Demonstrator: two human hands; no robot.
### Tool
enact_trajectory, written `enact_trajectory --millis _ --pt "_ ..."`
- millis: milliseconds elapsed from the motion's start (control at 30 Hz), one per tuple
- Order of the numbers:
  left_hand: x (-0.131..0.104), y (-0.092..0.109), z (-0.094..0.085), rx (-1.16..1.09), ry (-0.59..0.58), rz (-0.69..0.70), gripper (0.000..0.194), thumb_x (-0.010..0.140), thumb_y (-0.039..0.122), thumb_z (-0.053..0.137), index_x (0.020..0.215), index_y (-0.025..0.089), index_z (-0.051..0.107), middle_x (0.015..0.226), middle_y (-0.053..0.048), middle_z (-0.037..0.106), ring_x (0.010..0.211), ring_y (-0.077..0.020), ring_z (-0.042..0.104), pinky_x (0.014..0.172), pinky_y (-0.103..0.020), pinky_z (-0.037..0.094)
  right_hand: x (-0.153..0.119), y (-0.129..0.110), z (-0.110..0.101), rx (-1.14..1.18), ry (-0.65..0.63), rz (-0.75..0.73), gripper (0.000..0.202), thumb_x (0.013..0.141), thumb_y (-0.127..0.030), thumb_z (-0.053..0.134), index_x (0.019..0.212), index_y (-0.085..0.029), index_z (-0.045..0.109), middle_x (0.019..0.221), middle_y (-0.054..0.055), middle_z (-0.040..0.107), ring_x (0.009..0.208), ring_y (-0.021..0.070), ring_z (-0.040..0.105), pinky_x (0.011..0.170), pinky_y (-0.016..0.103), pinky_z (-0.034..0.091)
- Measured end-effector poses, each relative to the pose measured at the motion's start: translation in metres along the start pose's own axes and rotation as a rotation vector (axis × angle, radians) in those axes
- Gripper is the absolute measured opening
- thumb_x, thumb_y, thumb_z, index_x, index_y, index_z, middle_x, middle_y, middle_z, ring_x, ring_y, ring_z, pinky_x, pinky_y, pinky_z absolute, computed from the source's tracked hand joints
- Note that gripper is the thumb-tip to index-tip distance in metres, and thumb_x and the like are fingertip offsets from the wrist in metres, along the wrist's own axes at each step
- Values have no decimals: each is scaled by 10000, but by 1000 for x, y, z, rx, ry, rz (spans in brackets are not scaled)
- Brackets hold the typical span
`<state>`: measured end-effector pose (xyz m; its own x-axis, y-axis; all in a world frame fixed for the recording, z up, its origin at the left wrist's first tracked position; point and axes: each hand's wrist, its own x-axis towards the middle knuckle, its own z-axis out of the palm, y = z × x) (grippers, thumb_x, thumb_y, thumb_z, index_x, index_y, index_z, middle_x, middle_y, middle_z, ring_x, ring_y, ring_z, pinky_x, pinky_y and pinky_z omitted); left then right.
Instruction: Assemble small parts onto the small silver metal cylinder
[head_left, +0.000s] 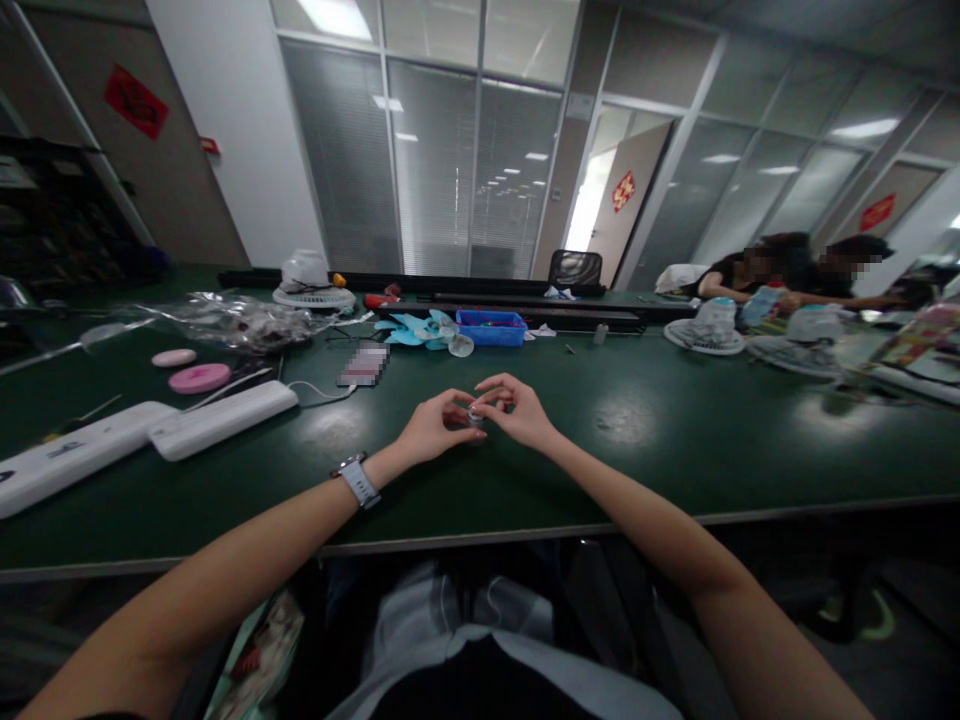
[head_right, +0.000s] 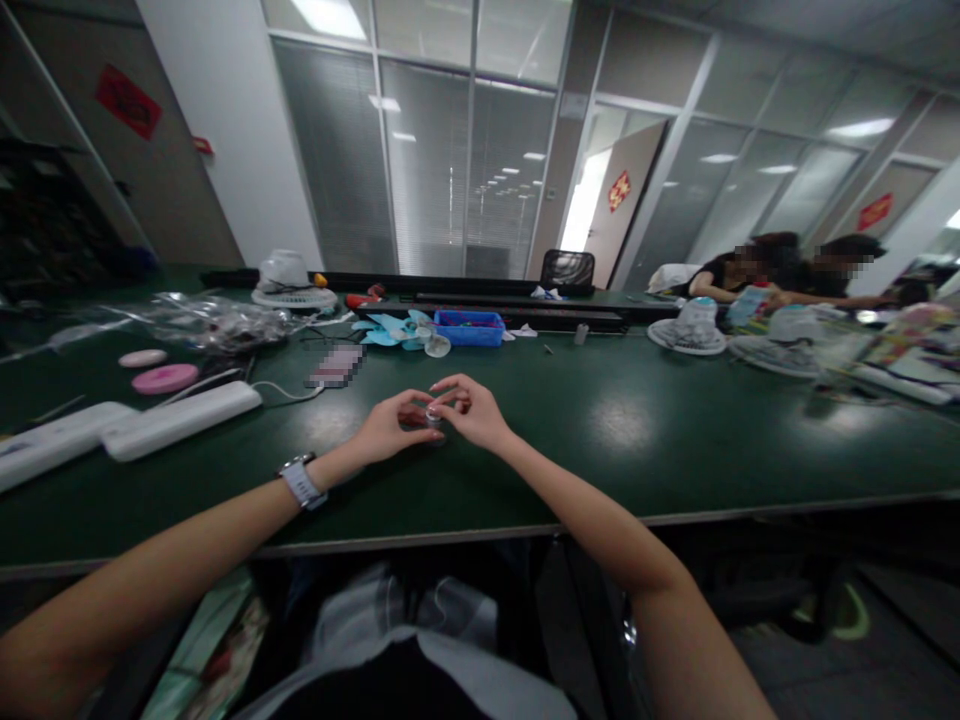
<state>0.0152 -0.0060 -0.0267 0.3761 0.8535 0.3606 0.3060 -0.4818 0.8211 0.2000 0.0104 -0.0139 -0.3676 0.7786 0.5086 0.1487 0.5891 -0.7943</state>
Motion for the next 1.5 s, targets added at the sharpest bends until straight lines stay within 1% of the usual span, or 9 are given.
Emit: enact_trajectory --millis 300,467,567,767,900,1000,1200,1400,1500 --pt "0 -2 0 2 18 -21 557 603 361 793 1062 165 547 834 -56 711 782 -199 693 765 -371 552 3 -7 -1 29 51 38 387 718 -363 698 1019 -180 538 761 19 686 442 50 492 424 176 356" --pt "0 -1 0 -8 6 -18 547 612 358 789 1069 173 554 870 -63 718 818 -205 695 798 -375 545 5 0 -27 42 106 88 428 677 -386 734 993 -184 530 802 37 705 479 70 549 409 173 381" --pt "-1 0 0 -21 -2 -20 551 613 348 790 1076 174 548 875 -60 721 821 -205 698 800 -365 547 2 16 -48 16 -74 155 385 657 -370 757 917 -158 568 808 61 712 626 131 646 442 182 419" --pt "-1 2 -1 13 4 -6 531 623 342 787 1068 177 549 854 -46 722 807 -202 697 776 -351 553 1 42 -68 -22 -432 329 428 637 -355 772 955 -110 621 885 112 729 663 126 663 488 178 433" --pt "-2 3 -1 10 4 -14 513 625 315 790 1060 180 554 863 -46 723 810 -200 697 777 -348 555 4 40 -73 -35 -502 342 515 639 -322 774 1085 -124 612 1046 133 702 556 50 573 497 172 434" --pt "-2 3 -1 6 7 -18 507 623 307 792 1056 184 559 866 -47 723 809 -199 697 778 -347 554 4 37 -75 -46 -520 316 563 589 -280 806 1098 -130 619 1068 130 697 520 26 523 495 164 420" --pt "-2 2 -1 -6 8 -17 523 615 319 791 1064 179 561 848 -50 720 792 -201 696 774 -358 551 1 43 -67 -42 -425 380 473 584 -319 803 981 -107 658 928 133 732 555 100 632 436 173 430" --pt "0 -1 -1 -41 -19 -34 547 614 341 786 1087 164 574 891 -74 720 828 -209 693 819 -386 539 2 31 -46 67 -55 232 383 638 -338 774 920 -137 610 915 113 737 694 164 695 400 155 409" --pt "0 -2 -1 -28 -27 -35 543 617 360 782 1086 152 604 924 -91 716 851 -212 686 835 -379 537 1 17 -28 101 39 144 340 677 -355 746 905 -151 600 956 112 730 693 162 691 394 163 408"
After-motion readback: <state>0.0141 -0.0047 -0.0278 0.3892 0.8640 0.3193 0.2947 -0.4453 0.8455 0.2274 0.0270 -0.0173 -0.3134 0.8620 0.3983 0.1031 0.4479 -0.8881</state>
